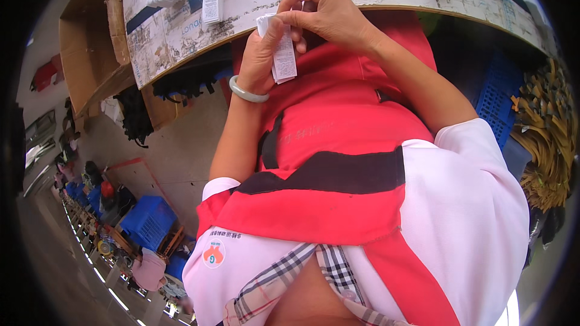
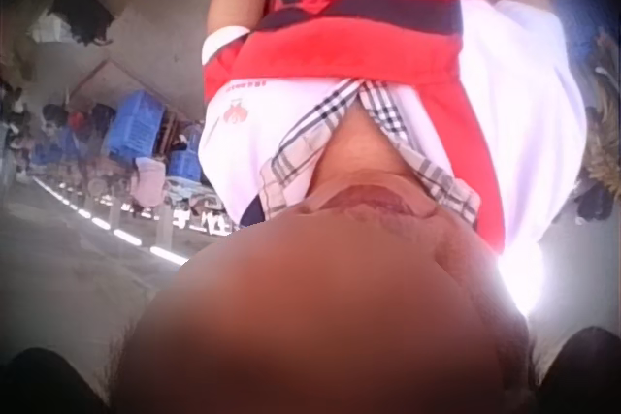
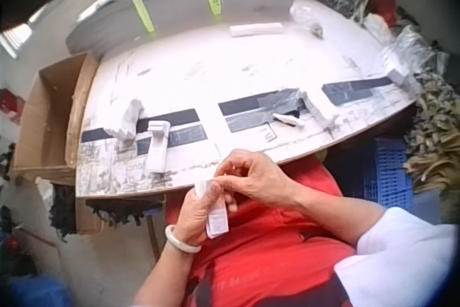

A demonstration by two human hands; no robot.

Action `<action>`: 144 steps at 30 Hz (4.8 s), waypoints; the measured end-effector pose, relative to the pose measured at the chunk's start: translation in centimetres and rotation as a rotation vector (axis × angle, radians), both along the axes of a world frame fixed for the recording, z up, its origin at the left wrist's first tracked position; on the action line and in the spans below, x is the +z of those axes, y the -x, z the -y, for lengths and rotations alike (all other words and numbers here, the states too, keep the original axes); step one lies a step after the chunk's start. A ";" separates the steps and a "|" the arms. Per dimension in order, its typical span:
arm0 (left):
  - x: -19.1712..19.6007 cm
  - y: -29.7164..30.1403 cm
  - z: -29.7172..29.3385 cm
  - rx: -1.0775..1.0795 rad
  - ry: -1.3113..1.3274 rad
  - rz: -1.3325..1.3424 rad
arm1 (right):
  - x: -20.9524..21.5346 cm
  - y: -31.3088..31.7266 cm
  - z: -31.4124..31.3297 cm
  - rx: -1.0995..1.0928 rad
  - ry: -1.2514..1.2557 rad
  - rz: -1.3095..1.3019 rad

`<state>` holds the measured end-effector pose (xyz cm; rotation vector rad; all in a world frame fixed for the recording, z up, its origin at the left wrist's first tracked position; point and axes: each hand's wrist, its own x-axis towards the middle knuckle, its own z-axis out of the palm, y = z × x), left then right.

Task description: Sorting and counting small white product labels at a workbench.

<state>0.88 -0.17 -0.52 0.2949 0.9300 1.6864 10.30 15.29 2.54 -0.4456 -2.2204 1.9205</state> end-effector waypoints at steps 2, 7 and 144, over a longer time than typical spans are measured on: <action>-0.4 0.3 0.0 -0.017 0.033 -0.001 | -0.3 -0.1 -0.4 -0.048 -0.086 -0.098; 0.2 0.3 0.0 0.025 0.022 0.077 | -0.6 -1.6 -8.3 -0.452 -1.193 -0.084; 0.2 1.6 0.3 0.361 0.025 -0.607 | 1.3 0.9 -1.4 0.079 0.098 0.053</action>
